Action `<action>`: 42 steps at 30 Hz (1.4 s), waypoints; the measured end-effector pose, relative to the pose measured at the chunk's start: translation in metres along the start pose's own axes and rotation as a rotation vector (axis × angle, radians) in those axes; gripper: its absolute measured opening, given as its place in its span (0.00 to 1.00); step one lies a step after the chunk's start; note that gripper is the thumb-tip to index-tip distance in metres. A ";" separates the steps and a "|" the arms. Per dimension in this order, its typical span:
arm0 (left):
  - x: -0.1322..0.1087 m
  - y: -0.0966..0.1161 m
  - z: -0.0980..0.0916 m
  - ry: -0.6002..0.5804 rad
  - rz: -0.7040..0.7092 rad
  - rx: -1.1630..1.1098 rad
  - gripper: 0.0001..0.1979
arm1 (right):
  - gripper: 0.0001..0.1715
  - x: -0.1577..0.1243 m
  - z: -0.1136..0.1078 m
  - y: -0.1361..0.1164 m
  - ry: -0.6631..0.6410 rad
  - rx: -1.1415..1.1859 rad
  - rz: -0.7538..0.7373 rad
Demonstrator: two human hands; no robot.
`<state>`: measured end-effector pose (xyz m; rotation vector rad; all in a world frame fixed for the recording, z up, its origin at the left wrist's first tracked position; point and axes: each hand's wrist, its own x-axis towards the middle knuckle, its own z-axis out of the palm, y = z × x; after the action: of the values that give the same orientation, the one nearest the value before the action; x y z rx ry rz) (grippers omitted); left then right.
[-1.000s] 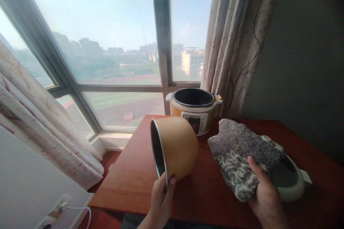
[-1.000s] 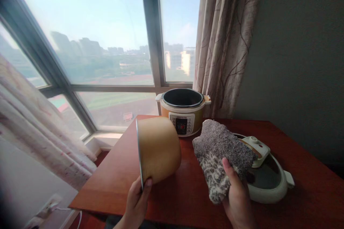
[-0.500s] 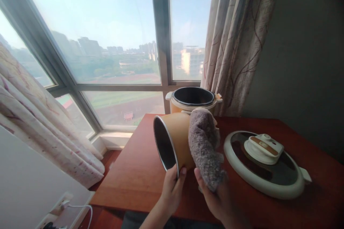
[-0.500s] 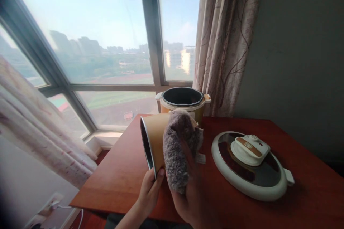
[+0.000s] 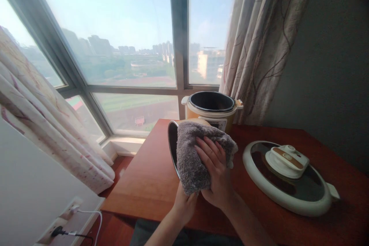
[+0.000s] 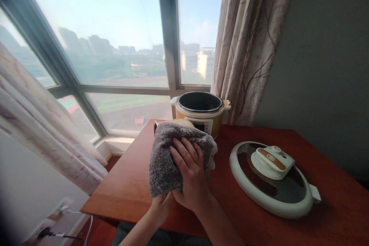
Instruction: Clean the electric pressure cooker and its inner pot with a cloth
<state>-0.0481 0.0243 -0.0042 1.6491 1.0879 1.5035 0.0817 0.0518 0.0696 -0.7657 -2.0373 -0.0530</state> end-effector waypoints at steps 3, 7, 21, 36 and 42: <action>-0.001 -0.001 -0.010 -0.149 0.053 0.064 0.17 | 0.36 0.044 -0.015 0.011 -0.065 0.026 0.075; -0.013 -0.003 -0.013 -0.289 0.187 0.180 0.16 | 0.26 0.101 -0.029 0.036 -0.229 0.127 0.252; -0.013 -0.003 -0.015 -0.233 0.148 0.178 0.17 | 0.21 0.131 -0.016 0.060 -0.400 0.181 0.116; 0.012 0.020 -0.015 0.041 -0.135 -0.134 0.21 | 0.41 -0.036 0.001 -0.006 -0.116 -0.071 0.070; 0.008 0.011 -0.014 0.021 -0.186 -0.272 0.21 | 0.43 -0.074 0.018 -0.001 -0.104 -0.131 0.041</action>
<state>-0.0603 0.0259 0.0111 1.3133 0.9701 1.4762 0.0953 0.0197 0.0018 -0.9084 -2.1321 -0.1270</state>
